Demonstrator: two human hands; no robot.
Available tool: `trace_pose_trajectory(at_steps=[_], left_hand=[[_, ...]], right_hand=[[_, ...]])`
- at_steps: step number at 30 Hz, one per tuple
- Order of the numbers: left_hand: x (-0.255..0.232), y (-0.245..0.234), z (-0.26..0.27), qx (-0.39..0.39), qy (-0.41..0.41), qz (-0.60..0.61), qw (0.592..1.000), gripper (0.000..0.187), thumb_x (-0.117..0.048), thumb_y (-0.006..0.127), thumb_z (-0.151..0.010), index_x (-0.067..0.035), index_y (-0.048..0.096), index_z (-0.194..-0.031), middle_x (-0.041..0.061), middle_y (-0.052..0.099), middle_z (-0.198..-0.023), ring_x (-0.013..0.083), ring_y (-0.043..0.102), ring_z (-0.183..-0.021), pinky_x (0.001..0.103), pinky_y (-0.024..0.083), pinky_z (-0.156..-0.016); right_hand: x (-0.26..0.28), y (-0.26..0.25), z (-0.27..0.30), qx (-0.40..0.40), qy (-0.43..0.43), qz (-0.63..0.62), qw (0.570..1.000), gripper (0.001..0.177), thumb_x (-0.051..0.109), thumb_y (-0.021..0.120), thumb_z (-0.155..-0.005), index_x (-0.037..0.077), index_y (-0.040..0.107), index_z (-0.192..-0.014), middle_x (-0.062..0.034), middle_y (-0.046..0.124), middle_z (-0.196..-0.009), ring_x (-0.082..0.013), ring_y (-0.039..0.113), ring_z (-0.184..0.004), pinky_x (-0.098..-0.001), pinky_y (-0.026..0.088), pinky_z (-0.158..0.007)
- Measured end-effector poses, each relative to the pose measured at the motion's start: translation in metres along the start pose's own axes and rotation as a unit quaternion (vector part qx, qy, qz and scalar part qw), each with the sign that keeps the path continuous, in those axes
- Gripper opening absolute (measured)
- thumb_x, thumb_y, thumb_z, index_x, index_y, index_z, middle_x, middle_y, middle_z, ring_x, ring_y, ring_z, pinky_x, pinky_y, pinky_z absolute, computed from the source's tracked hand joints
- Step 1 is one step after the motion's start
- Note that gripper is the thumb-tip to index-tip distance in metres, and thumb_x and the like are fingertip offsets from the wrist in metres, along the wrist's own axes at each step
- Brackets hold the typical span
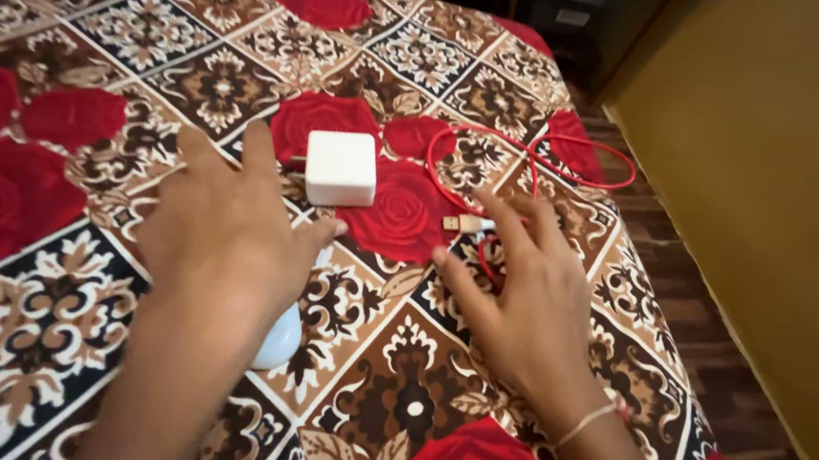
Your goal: The person connects a red USB cable to a white power adapter and a white electronic device on a bed, also adjusting the battery compartment cover of the device.
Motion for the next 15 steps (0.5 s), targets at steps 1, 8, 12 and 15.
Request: trace_pose_trajectory(at_steps=[1, 8, 12, 15], left_hand=[[-0.001, -0.002, 0.000, 0.026, 0.006, -0.009, 1.000, 0.090, -0.056, 0.082, -0.082, -0.013, 0.044, -0.151, 0.023, 0.054, -0.136, 0.0386, 0.062, -0.120, 0.049, 0.056, -0.092], [-0.015, 0.011, -0.007, 0.032, 0.126, 0.394, 0.910, 0.050, -0.029, 0.079, -0.080, -0.010, 0.064, -0.124, 0.013, 0.076, -0.101, 0.0253, 0.075, -0.088, 0.040, 0.057, -0.077], [-0.030, 0.032, -0.006, 0.077, 0.052, 0.697, 0.711, 0.034, -0.008, 0.061, -0.085, -0.004, 0.056, -0.118, 0.014, 0.075, -0.094, 0.0264, 0.076, -0.074, 0.038, 0.061, -0.064], [-0.039, 0.041, 0.002, 0.007, 0.089, 0.831, 0.549, 0.030, -0.006, 0.055, -0.092, 0.000, 0.050, -0.120, 0.014, 0.072, -0.101, 0.0230, 0.076, -0.079, 0.036, 0.064, -0.071]], right_hand=[[-0.001, 0.000, -0.003, 0.003, 0.025, -0.043, 0.999, 0.048, 0.033, 0.076, -0.091, 0.005, 0.069, -0.130, -0.0191, 0.065, -0.119, -0.0295, 0.068, -0.093, -0.0413, 0.054, -0.076], [0.012, -0.018, 0.010, -0.122, 0.093, -0.208, 0.966, 0.016, 0.016, 0.059, -0.100, 0.006, 0.071, -0.096, -0.0093, 0.071, -0.084, -0.0204, 0.069, -0.077, -0.0326, 0.051, -0.070], [0.023, -0.006, 0.009, 0.109, 0.104, -0.425, 0.893, 0.038, 0.016, 0.065, -0.095, 0.005, 0.067, -0.132, -0.0067, 0.079, -0.094, -0.0114, 0.074, -0.074, -0.0263, 0.058, -0.065], [0.029, -0.007, 0.005, 0.098, 0.027, -0.397, 0.912, 0.081, 0.011, 0.074, -0.085, 0.004, 0.038, -0.157, -0.0111, 0.072, -0.122, -0.0120, 0.065, -0.066, -0.0259, 0.054, -0.058]])
Point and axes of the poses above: each hand's wrist, its own z-axis away from the middle knuckle, its own y-axis out of the palm, x = y × z, the point moved 2 cm from there along -z, towards the middle knuckle
